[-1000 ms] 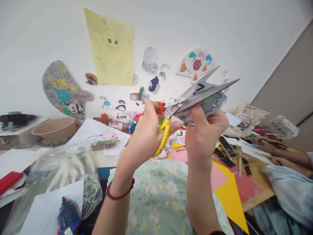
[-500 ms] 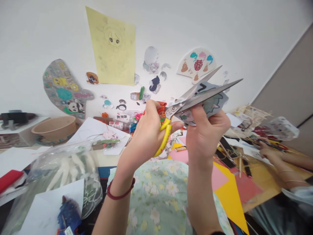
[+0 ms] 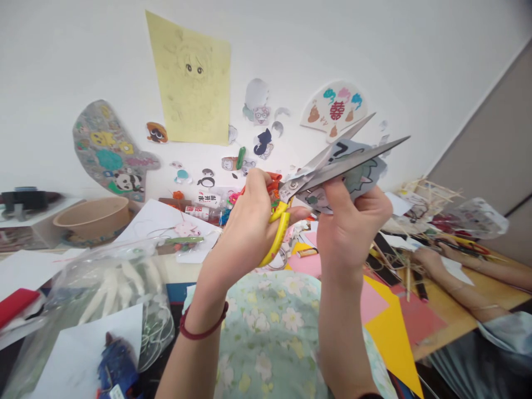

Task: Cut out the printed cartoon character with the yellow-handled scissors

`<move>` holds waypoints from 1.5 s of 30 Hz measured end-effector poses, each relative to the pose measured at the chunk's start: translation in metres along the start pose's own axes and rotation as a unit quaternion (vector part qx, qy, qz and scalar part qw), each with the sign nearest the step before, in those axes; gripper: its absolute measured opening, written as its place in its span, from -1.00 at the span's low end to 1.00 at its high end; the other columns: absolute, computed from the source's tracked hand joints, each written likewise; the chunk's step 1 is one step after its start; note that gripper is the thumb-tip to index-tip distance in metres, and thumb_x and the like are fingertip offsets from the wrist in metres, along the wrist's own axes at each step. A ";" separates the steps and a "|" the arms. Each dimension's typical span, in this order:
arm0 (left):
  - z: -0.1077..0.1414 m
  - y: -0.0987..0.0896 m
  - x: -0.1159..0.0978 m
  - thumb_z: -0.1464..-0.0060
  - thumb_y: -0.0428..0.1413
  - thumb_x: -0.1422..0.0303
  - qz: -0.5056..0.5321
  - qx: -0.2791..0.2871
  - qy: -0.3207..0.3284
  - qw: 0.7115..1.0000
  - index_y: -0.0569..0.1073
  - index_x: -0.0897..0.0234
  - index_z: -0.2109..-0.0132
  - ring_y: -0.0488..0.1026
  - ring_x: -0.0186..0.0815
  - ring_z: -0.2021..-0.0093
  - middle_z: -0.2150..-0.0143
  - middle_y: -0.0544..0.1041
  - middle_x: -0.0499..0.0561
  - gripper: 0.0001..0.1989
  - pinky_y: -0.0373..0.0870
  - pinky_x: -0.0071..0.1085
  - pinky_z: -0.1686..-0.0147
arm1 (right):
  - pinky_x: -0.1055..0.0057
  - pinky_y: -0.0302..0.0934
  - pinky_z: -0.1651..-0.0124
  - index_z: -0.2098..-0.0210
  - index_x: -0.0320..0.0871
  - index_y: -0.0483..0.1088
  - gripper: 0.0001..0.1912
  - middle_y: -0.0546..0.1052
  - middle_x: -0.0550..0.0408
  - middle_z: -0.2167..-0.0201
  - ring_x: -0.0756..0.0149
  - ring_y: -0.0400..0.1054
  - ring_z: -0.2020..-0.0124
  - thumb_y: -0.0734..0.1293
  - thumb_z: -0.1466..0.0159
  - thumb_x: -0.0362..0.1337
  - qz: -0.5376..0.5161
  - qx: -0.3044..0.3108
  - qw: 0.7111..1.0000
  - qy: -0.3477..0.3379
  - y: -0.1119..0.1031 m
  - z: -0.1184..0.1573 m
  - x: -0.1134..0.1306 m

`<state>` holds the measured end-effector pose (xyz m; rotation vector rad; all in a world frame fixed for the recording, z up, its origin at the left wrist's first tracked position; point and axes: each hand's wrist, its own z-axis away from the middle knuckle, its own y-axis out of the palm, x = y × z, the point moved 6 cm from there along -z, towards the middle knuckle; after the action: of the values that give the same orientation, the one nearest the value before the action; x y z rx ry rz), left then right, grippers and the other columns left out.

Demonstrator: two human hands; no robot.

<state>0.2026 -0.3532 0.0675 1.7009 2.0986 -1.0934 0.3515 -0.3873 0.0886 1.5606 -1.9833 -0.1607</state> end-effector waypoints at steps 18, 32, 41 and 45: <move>0.004 -0.003 -0.006 -0.24 0.13 0.06 -0.034 0.003 0.010 0.999 0.12 0.16 0.05 0.26 -0.31 0.35 0.18 0.29 0.03 -0.60 0.29 -0.27 0.37 | 0.37 0.15 0.44 0.64 -0.08 0.24 -0.63 0.13 0.22 0.61 0.39 0.12 0.50 0.50 -0.11 -0.24 0.037 0.015 0.999 -0.014 -0.004 -0.005 -0.004; 0.005 -0.006 -0.012 -0.25 0.11 0.06 -0.094 0.019 0.027 0.995 0.16 0.21 0.04 0.39 -0.16 0.11 0.04 0.38 0.12 -0.60 0.32 -0.17 0.12 | 0.39 -0.08 0.45 0.70 -0.12 0.19 -0.60 0.06 0.26 0.64 0.48 -0.09 0.52 0.47 -0.06 -0.44 0.074 0.066 0.994 -0.040 -0.014 -0.014 0.015; 0.007 -0.005 -0.013 -0.20 0.13 -0.03 -0.106 0.015 0.023 0.994 0.15 0.17 0.10 0.31 -0.28 0.37 0.29 0.29 -0.03 -0.56 0.24 -0.28 0.35 | 0.36 0.10 0.40 0.67 -0.06 0.25 -0.63 0.10 0.19 0.63 0.34 0.10 0.49 0.51 -0.08 -0.26 0.147 0.069 0.986 -0.023 -0.026 -0.014 0.015; 0.008 -0.005 -0.016 -0.22 0.09 -0.06 -0.122 0.019 0.027 0.992 0.16 0.19 0.09 0.28 -0.30 0.39 0.30 0.28 -0.03 -0.55 0.23 -0.29 0.38 | 0.35 0.13 0.39 0.64 -0.05 0.31 -0.69 0.13 0.19 0.62 0.33 0.14 0.48 0.51 -0.08 -0.29 0.139 0.072 0.987 -0.021 -0.028 -0.014 0.016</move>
<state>0.2007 -0.3712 0.0732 1.5354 2.3844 -1.1706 0.3804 -0.4064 0.0934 1.3548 -2.2643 0.0654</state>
